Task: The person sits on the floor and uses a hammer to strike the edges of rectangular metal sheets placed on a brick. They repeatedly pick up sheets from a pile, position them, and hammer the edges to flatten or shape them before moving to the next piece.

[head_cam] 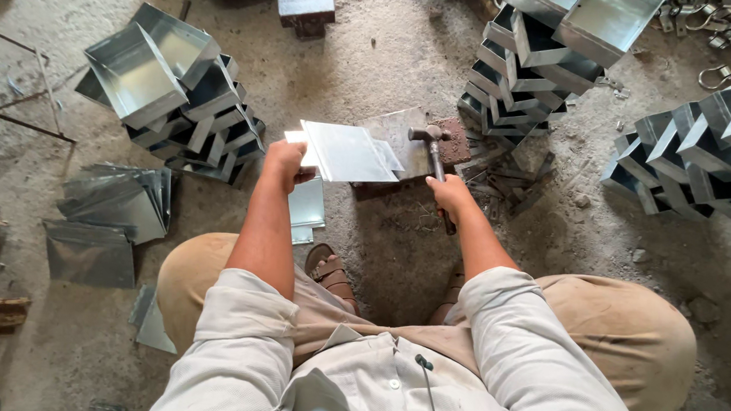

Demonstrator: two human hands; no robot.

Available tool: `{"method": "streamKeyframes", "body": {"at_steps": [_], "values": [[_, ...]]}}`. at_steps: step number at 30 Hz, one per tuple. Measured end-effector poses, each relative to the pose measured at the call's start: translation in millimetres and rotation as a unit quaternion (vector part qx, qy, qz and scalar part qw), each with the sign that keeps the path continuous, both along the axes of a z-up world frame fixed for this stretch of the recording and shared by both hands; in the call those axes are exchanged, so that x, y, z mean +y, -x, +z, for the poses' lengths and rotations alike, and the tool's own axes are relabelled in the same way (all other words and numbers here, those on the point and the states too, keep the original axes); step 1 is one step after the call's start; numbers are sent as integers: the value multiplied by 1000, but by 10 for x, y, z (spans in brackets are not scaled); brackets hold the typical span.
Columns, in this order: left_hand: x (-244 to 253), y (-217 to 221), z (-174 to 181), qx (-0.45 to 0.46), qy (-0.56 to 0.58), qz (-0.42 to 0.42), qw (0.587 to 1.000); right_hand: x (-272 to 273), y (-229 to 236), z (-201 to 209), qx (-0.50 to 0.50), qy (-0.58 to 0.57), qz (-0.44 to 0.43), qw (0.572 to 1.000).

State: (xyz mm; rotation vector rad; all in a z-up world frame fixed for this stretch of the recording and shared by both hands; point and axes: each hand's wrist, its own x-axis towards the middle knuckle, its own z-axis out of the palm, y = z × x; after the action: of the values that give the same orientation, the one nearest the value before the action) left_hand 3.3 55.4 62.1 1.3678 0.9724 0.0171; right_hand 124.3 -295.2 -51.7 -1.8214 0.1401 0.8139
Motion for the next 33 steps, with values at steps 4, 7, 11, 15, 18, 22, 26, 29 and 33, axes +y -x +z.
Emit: {"method": "streamKeyframes", "body": {"at_steps": [4, 7, 11, 15, 18, 22, 26, 29, 33], "values": [[-79, -100, 368, -96, 9, -9, 995, -99, 63, 189, -25, -46, -43, 998], [-236, -228, 691, -136, -86, -63, 985, -159, 118, 573, -58, -67, -78, 993], [-749, -525, 836, -85, -310, -100, 941, -164, 199, 1193, -123, -135, -135, 974], [-1370, -839, 459, -52, -382, -261, 885, -285, 248, 1688, -320, -206, -135, 915], [-1623, -621, 183, 112, -459, -458, 753, -420, 198, 1917, -431, -254, -108, 859], [-1648, -565, -37, 154, -422, -493, 745, -537, 285, 1981, -403, -275, -98, 867], [-1414, -701, -237, 148, -455, -374, 794, -541, 366, 1903, -336, -252, -104, 902], [-1126, -774, -238, 190, -455, -223, 841, -557, 366, 1814, -317, -272, -90, 904], [-769, -715, -240, 248, -354, -127, 893, -547, 346, 1775, -347, -260, -71, 898]]}}
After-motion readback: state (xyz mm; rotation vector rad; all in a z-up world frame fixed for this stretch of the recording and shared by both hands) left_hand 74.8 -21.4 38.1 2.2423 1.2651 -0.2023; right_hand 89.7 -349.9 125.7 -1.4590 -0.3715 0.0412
